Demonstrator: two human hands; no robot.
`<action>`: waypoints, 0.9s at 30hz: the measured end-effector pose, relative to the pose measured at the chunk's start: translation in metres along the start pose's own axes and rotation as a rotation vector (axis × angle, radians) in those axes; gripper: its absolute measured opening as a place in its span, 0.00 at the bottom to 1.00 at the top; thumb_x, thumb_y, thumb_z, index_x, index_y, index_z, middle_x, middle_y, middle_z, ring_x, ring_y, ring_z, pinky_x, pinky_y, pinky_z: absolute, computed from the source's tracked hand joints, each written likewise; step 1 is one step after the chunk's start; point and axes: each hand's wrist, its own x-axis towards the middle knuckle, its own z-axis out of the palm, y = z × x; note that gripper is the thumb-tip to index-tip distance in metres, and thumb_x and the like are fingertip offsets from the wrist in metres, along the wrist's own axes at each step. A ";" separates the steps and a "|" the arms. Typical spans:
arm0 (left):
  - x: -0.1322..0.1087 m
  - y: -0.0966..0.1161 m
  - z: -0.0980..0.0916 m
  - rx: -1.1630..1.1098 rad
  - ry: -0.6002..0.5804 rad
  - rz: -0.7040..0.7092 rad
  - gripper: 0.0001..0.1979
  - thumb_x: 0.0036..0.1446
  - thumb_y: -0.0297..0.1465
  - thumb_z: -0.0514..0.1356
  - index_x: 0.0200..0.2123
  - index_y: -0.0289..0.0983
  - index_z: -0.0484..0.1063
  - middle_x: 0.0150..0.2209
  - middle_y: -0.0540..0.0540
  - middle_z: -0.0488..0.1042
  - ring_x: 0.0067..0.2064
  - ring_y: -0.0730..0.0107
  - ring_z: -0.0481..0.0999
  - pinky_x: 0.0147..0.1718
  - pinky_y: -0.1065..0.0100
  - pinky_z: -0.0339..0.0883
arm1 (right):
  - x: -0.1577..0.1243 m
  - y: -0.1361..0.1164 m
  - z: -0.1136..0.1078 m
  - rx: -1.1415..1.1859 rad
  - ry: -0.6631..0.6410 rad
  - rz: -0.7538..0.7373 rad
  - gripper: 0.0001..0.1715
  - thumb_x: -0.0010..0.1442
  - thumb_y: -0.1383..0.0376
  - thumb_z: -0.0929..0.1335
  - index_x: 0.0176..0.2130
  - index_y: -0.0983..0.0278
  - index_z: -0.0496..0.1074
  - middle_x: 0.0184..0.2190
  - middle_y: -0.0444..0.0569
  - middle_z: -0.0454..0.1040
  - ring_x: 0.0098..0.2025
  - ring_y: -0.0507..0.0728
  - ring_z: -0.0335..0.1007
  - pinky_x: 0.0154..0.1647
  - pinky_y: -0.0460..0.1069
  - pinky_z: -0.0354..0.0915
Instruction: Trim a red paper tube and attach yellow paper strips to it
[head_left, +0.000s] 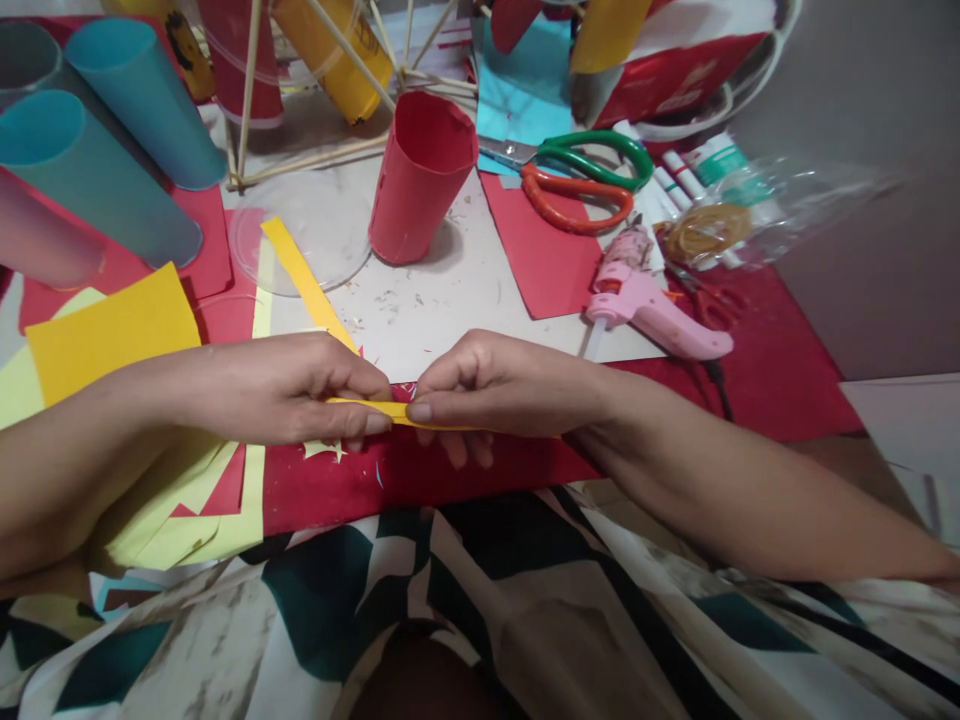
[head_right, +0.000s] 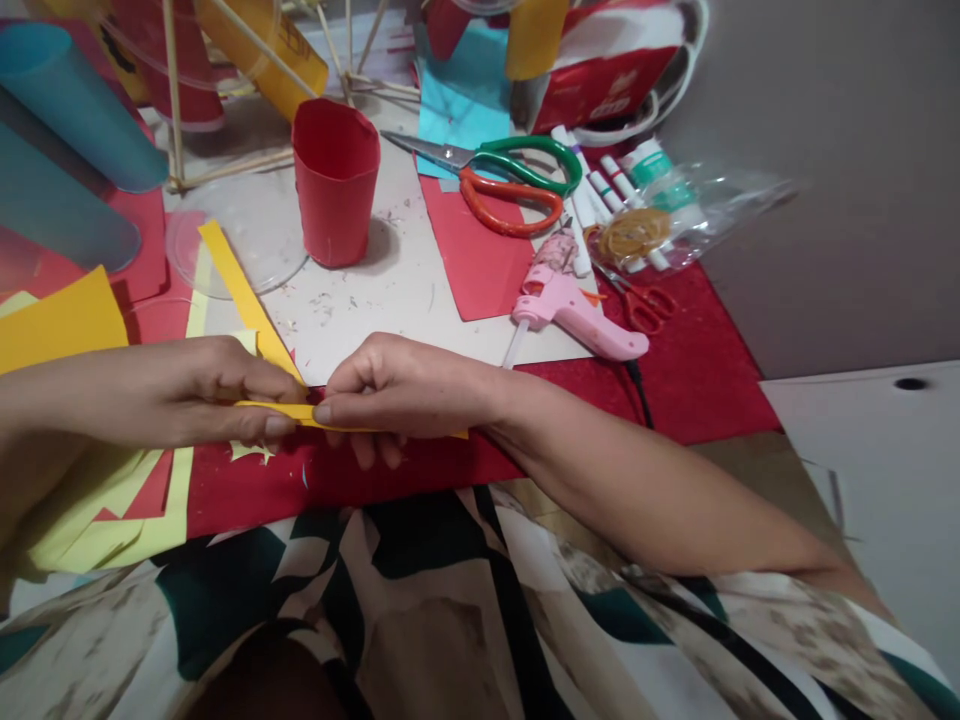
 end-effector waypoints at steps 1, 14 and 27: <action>0.000 0.001 0.002 -0.006 -0.001 0.003 0.12 0.65 0.35 0.56 0.30 0.36 0.71 0.27 0.49 0.74 0.26 0.77 0.70 0.25 0.79 0.64 | 0.001 0.000 0.001 -0.001 -0.005 -0.004 0.16 0.63 0.59 0.69 0.30 0.69 0.73 0.17 0.40 0.73 0.15 0.45 0.65 0.17 0.39 0.62; -0.002 -0.002 -0.005 -0.059 0.030 -0.046 0.16 0.65 0.39 0.57 0.29 0.35 0.74 0.25 0.47 0.74 0.24 0.76 0.70 0.23 0.77 0.63 | -0.010 -0.006 -0.007 -0.007 0.070 0.001 0.13 0.60 0.60 0.71 0.30 0.69 0.75 0.17 0.40 0.74 0.16 0.45 0.68 0.18 0.39 0.64; -0.001 -0.003 0.007 -0.341 0.196 0.012 0.13 0.64 0.36 0.60 0.30 0.33 0.74 0.25 0.48 0.77 0.22 0.81 0.71 0.21 0.82 0.63 | -0.019 -0.015 -0.006 -0.076 0.223 -0.064 0.26 0.59 0.48 0.71 0.25 0.68 0.75 0.19 0.45 0.76 0.18 0.46 0.69 0.19 0.40 0.64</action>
